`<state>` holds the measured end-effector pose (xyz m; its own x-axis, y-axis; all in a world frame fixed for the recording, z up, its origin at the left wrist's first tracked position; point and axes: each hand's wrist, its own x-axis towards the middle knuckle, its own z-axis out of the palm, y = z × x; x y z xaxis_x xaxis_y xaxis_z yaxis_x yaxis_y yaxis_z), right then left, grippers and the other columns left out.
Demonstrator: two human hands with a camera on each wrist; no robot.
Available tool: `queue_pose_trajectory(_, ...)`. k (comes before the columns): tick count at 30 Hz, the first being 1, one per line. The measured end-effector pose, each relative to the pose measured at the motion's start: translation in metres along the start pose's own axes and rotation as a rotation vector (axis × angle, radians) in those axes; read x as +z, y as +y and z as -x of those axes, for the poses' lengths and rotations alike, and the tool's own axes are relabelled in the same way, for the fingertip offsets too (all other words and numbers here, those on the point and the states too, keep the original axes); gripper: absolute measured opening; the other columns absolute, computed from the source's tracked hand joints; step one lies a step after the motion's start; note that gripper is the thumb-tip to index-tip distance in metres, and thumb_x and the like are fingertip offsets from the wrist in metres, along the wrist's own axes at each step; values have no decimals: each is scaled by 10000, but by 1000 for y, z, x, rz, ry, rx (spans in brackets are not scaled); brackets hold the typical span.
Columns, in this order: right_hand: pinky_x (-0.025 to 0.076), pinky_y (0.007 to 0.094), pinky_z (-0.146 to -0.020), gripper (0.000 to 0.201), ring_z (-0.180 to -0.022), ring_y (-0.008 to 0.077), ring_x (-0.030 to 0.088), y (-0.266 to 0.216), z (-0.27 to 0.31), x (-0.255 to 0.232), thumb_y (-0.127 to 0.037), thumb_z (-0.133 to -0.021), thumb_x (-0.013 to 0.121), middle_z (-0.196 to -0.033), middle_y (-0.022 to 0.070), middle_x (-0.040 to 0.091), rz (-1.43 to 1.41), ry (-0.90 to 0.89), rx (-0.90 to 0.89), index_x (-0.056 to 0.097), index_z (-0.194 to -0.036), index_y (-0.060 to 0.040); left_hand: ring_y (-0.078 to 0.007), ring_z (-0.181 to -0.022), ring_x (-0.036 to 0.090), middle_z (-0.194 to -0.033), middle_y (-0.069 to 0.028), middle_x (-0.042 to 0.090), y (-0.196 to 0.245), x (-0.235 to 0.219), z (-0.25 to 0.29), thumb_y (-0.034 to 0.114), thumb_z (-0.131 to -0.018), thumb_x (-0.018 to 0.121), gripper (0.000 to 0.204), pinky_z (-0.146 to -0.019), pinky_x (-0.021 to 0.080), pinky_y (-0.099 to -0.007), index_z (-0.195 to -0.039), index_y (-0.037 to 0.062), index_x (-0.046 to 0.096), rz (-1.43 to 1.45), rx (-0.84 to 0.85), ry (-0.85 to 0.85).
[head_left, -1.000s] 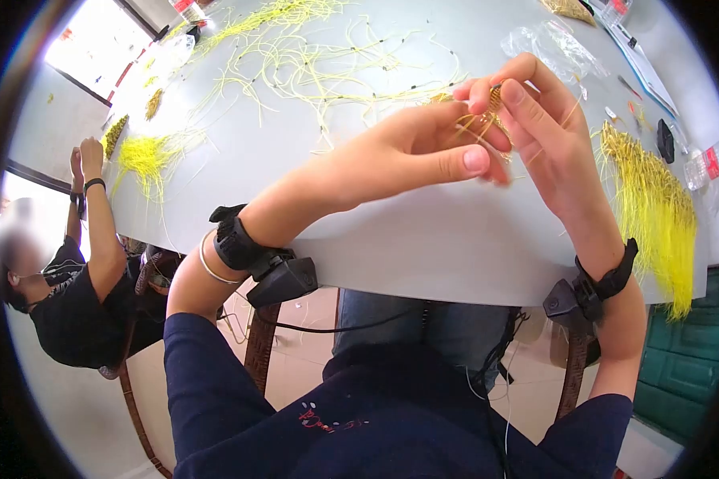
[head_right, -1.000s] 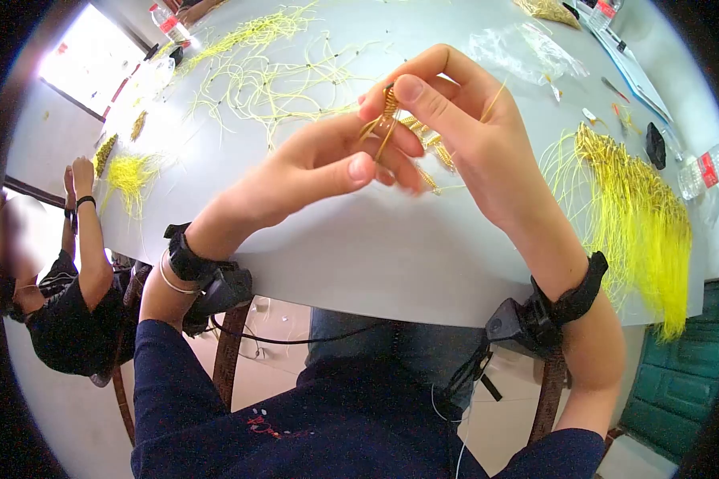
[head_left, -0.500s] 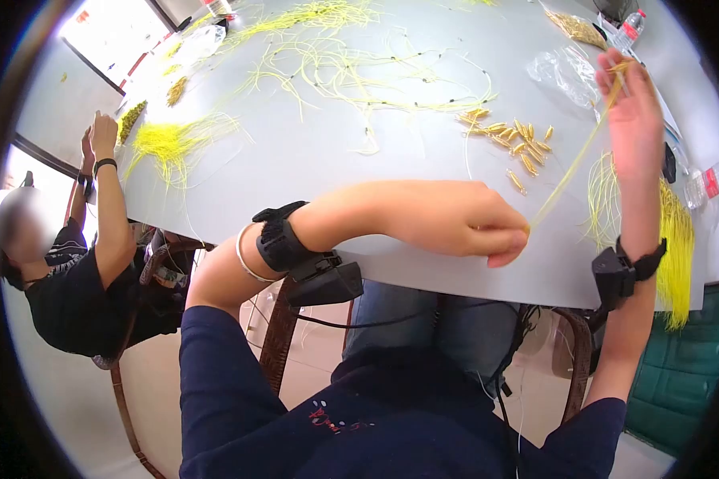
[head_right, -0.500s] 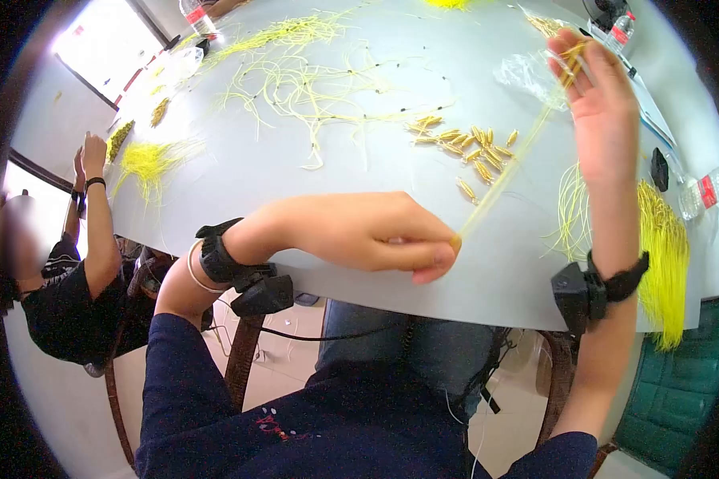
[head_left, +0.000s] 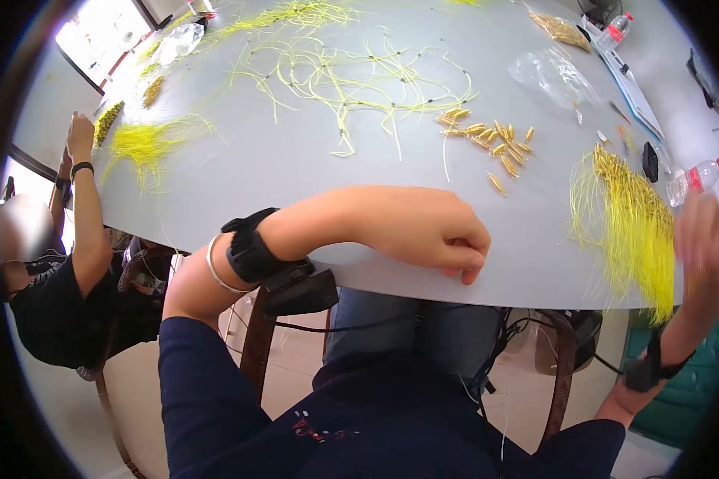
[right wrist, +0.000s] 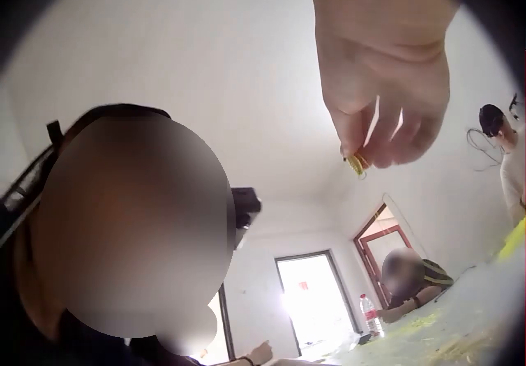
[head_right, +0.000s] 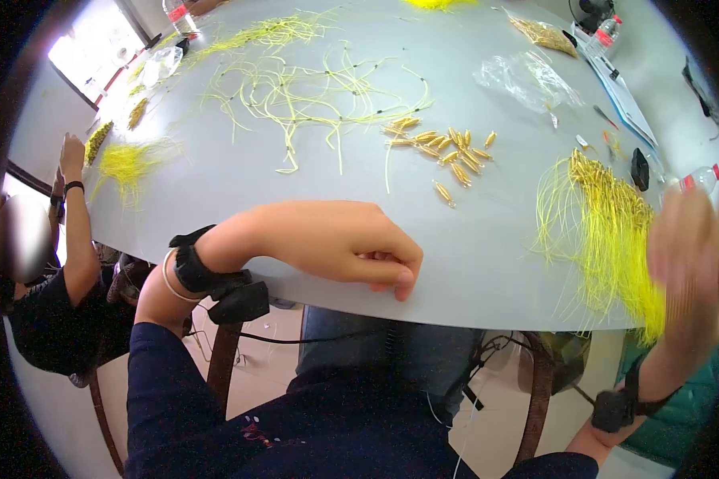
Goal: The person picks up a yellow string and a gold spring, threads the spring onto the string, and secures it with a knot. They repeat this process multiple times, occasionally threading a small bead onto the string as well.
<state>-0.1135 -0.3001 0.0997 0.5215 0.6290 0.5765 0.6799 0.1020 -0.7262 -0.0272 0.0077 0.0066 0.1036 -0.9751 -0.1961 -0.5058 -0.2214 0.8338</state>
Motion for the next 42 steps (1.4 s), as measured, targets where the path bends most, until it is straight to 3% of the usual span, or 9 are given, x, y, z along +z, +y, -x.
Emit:
queue_pose_trajectory(2,483,276,-808,160,-918,173,592,-23,0,-24,-132,-932,476,-967,83,611,-517,-707,290,567,-1045,-64,-156,-660,585,-720,-44,622,-2,2,-1,206,-901,468,214,-611,439,-277,-846,75,629,-21,48,34)
queue_pose_trajectory(4,494,266,-701,161,-784,172,600,-17,-7,-5,-121,-902,512,-921,115,629,-570,-796,201,636,-902,-19,-151,-660,588,-728,-40,626,-2,1,-1,207,-902,471,211,-610,439,-274,-854,76,629,-20,44,25)
queue_pose_trajectory(6,464,242,-647,120,-709,130,576,-21,42,11,-116,-866,560,-826,76,621,-107,100,600,619,-847,-13,-145,-660,590,-737,-37,631,-3,0,-3,208,-904,475,208,-610,440,-271,-861,76,630,-25,32,12)
queue_pose_trajectory(8,449,228,-652,128,-717,92,557,17,31,-6,-126,-821,618,-772,34,605,482,205,978,610,-827,1,-130,-655,590,-739,-33,632,-6,0,-4,215,-915,473,214,-603,442,-265,-875,71,627,7,22,-1)
queue_pose_trajectory(14,447,239,-689,164,-718,106,550,94,60,-93,-106,-797,624,-764,33,605,647,336,1010,619,-895,24,-110,-644,578,-748,-27,630,-4,-4,-5,215,-926,467,224,-602,448,-252,-887,60,622,13,3,-43)
queue_pose_trajectory(16,454,250,-699,166,-719,129,558,98,47,-94,-100,-794,618,-776,39,620,1132,317,863,629,-914,13,-108,-642,576,-744,-25,626,-5,-4,-4,212,-927,466,222,-601,447,-253,-889,60,623,30,5,-35)
queue_pose_trajectory(24,449,281,-613,122,-690,166,562,77,-67,25,-105,-758,621,-754,98,609,862,-109,776,630,-800,10,-99,-636,571,-737,-20,620,-8,-4,-4,209,-932,459,224,-598,447,-253,-892,59,621,72,2,-29)
queue_pose_trajectory(37,444,336,-626,75,-720,235,571,144,-56,27,-72,-711,617,-764,104,595,898,-85,845,579,-734,-12,-96,-650,576,-731,-26,615,-11,-8,-4,195,-927,460,209,-608,449,-254,-902,63,619,155,-6,-46)
queue_pose_trajectory(42,435,335,-610,121,-688,226,561,155,-45,30,-61,-714,624,-717,95,578,988,-39,671,519,-696,-5,-85,-627,550,-688,-23,584,-10,-13,-5,195,-929,459,214,-603,445,-246,-906,54,619,170,-43,-75)
